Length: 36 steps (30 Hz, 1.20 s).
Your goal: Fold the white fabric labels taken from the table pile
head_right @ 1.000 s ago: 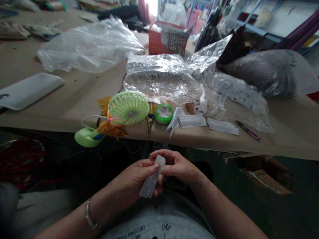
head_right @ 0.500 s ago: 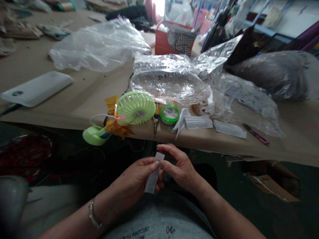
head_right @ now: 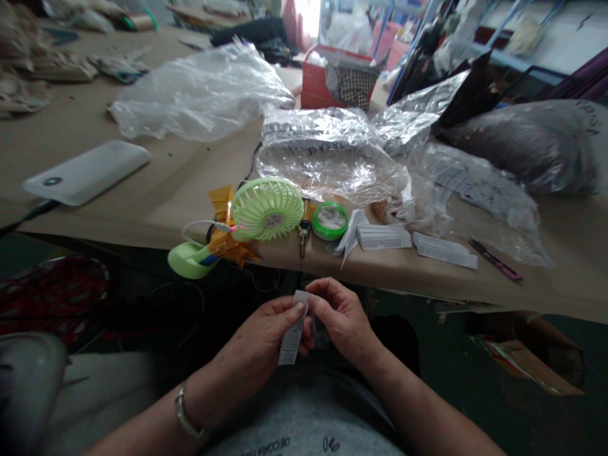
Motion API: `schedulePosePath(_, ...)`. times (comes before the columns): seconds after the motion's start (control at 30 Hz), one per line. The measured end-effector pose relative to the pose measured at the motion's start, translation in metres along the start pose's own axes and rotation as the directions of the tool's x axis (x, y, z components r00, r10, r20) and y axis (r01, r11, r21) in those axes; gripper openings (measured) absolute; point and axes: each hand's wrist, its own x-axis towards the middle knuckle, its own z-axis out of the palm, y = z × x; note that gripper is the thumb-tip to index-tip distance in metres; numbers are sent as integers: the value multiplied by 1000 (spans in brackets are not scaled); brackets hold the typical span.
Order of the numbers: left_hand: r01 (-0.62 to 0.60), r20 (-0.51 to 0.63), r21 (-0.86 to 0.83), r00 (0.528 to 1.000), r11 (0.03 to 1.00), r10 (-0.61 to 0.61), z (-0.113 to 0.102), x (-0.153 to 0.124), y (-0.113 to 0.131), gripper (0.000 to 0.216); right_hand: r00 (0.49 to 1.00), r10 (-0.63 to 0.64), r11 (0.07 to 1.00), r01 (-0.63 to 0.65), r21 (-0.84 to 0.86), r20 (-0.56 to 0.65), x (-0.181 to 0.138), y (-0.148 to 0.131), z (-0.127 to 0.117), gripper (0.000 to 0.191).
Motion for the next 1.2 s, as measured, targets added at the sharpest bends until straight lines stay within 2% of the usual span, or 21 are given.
schedulePosePath(0.13,-61,-23,61,998,996,62,0,1,1,25,993,116,965,-116,236,11,7,1,10,17)
schedulePosePath(0.27,-127,-43,149,990,981,134,1,1,5,26,992,121,945,-121,304,20,12,0,15,17)
schedulePosePath(0.37,-207,-81,265,969,942,235,0,4,10,21,995,98,965,-89,248,-25,17,-3,14,17)
schedulePosePath(0.53,-362,-87,497,883,789,461,-6,16,18,15,988,-21,998,28,48,-155,28,-5,11,15)
schedulePosePath(0.7,-414,-77,647,800,640,595,-11,21,24,15,985,-69,998,69,-6,-156,31,-5,13,15)
schedulePosePath(0.9,-457,-12,717,747,526,665,-13,24,26,19,978,-124,992,117,-51,-170,30,-7,15,14)
schedulePosePath(1.2,-464,-13,730,724,501,690,-13,27,28,19,970,-180,981,163,-107,-166,33,-5,13,14)
